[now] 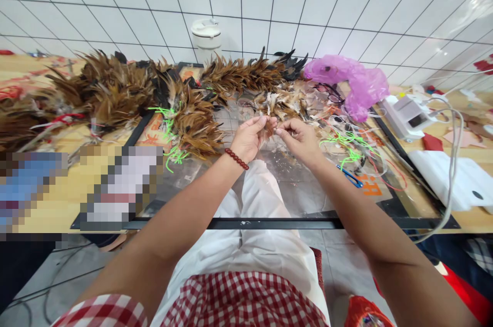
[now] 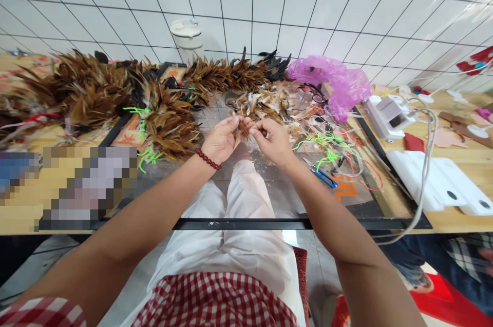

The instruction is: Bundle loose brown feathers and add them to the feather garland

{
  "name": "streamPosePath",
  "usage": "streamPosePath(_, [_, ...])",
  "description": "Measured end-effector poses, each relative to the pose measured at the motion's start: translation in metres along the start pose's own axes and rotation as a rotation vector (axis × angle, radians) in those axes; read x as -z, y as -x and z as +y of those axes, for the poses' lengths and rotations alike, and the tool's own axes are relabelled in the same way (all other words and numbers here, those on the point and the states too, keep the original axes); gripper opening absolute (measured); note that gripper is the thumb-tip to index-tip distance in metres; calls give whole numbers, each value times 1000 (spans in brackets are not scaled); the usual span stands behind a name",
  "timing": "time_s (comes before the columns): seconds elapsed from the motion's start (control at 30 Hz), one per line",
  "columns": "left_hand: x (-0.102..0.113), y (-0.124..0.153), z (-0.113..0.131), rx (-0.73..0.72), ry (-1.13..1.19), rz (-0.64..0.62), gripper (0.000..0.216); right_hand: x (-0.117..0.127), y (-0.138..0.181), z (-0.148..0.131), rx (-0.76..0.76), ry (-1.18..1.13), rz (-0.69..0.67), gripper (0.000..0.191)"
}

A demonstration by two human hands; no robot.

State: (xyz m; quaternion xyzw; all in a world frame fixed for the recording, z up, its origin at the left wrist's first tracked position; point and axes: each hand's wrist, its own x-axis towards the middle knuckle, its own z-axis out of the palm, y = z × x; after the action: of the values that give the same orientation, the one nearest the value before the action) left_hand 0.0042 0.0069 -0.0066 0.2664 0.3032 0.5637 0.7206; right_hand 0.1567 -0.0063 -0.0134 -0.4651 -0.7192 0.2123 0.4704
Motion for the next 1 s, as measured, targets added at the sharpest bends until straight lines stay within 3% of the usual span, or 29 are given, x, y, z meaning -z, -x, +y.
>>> streamPosePath(0.27, [1,0,0,41,-15,-11,13,-3,2,-4,13,27,-70,16])
streamPosePath(0.4, [3,-2,-3,-8,-96,27,16,-2,0,-4,-81,-116,-1,28])
streamPosePath(0.6, [4,-2,-10,-21,-214,-58,19,2,-5,-4,-179,-334,5,33])
streamPosePath(0.9, [7,0,-11,86,-243,-189,24,5,-4,-2,-64,-142,38,19])
streamPosePath(1.0, [4,1,-10,77,-260,-169,23,5,-4,-1,-31,-54,48,17])
